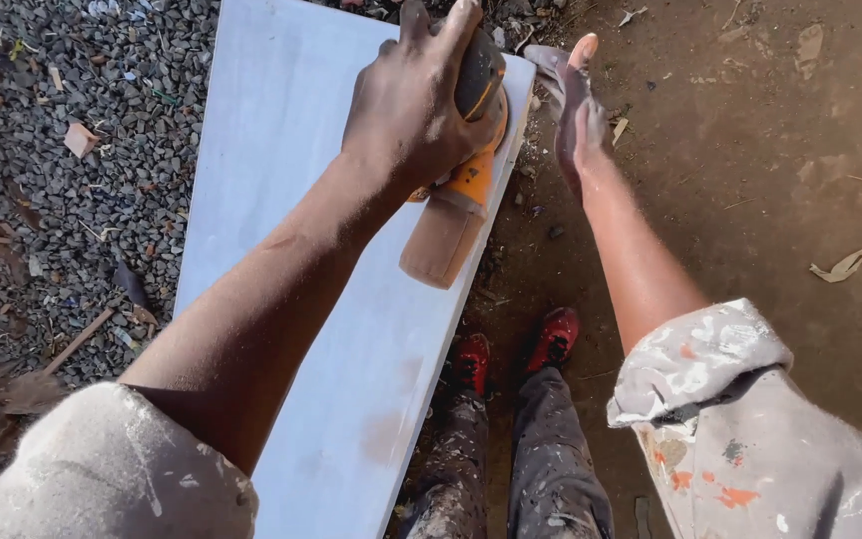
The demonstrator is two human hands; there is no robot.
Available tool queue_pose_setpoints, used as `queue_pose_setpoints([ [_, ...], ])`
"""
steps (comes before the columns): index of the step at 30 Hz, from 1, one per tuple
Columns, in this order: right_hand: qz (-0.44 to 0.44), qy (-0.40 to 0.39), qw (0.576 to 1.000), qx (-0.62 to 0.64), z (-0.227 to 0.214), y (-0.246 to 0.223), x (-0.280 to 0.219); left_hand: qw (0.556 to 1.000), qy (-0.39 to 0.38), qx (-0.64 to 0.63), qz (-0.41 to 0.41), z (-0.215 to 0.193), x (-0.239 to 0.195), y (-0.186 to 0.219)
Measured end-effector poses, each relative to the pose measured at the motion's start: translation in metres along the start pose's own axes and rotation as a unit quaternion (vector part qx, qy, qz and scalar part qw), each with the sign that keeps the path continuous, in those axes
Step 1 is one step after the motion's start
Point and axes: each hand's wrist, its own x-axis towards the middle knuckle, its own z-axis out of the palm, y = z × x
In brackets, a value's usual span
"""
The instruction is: The person uses an electric orbital sander to smooth the surface of a long, white-painted wooden plank. They move the sander back and forth along the length of the plank, covering the entire surface area.
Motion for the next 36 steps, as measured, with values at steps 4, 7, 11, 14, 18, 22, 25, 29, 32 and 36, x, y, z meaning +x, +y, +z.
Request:
queue_pose_setpoints([
  [4,-0.151,0.057,0.954,-0.252,0.092,-0.050,-0.105,0.990,-0.129,0.009,-0.059,-0.026,-0.075,0.022],
  [7,-0.077,0.014,0.976,-0.203,0.127,-0.073,-0.147,0.962,-0.235,0.128,-0.042,-0.033,-0.123,0.046],
  [11,-0.091,0.036,0.990,-0.101,0.119,-0.063,-0.133,0.939,-0.313,0.139,-0.044,-0.047,-0.093,0.077],
  [14,-0.110,0.054,0.992,-0.021,0.112,-0.058,-0.114,0.980,-0.176,0.041,-0.088,-0.008,-0.069,0.051],
  [18,-0.134,0.070,0.986,0.065,0.102,-0.064,-0.079,0.990,-0.084,-0.032,-0.110,-0.004,-0.004,0.037],
  [22,-0.148,0.026,0.988,0.027,0.100,-0.071,-0.066,0.993,-0.049,-0.064,-0.085,-0.012,0.009,0.029],
  [25,-0.142,0.049,0.988,-0.030,0.116,-0.061,-0.107,0.992,-0.100,-0.044,-0.070,-0.020,-0.031,0.031],
  [29,-0.087,0.085,0.992,0.036,0.142,-0.054,-0.182,0.980,-0.180,0.064,-0.060,-0.024,-0.106,0.047],
  [32,-0.094,0.093,0.991,0.018,0.142,-0.050,-0.187,0.926,-0.286,0.249,0.008,-0.026,-0.109,0.051],
  [36,-0.122,0.091,0.987,0.059,0.128,-0.048,-0.142,0.980,-0.171,0.028,-0.098,-0.016,-0.066,0.044],
])
